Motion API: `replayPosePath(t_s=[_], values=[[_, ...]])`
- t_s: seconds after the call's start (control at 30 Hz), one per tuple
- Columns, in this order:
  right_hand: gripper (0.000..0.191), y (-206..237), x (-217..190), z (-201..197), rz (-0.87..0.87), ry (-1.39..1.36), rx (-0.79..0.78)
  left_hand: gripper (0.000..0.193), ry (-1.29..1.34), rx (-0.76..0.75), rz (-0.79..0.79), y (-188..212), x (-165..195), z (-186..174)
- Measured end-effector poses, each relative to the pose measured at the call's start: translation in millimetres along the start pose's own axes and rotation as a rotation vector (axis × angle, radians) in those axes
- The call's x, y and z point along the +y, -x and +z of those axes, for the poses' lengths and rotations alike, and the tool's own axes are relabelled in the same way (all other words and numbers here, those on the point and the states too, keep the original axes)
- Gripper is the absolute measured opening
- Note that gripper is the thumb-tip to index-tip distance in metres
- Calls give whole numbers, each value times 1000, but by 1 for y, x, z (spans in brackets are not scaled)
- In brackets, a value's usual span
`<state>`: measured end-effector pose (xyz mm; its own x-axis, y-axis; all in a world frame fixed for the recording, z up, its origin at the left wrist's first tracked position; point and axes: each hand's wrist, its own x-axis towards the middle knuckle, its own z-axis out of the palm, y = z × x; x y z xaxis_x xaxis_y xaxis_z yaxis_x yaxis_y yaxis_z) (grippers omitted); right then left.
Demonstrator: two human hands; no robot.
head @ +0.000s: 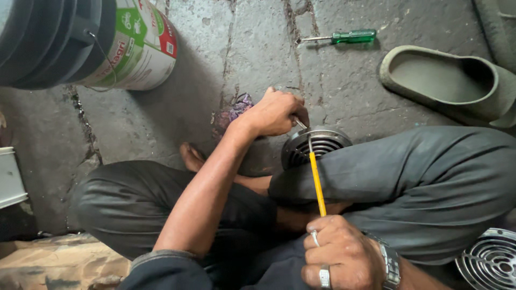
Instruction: The person sits on the floor and uses a screwdriver to tighten screws on a circular metal grate. They repeatedly adjust the grate and use the tool to secure the fasteners, occasionally picking up a small metal piece from a nearby bucket.
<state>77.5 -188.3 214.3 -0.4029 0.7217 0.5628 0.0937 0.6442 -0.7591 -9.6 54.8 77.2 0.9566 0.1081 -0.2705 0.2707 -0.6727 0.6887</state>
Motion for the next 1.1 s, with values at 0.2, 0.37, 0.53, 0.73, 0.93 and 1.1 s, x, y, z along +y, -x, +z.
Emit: replayPosePath(t_s=[0.2,0.37,0.53,0.73,0.93,1.1], values=[[21,-4,-1,2,9,-2,29,33,40,48,-47,16,3,7],[21,-6,-2,5,13,16,50,36,72,116,-33,22,5,10],[21,-6,-2,7,16,18,47,57,114,160,-44,32,6,16],[26,-5,-1,7,10,-45,32,59,210,244,-28,37,6,23],[21,-3,0,8,-4,-41,52,60,219,283,-48,41,9,29],[21,-2,0,8,2,5,41,59,251,289,-20,40,8,28]])
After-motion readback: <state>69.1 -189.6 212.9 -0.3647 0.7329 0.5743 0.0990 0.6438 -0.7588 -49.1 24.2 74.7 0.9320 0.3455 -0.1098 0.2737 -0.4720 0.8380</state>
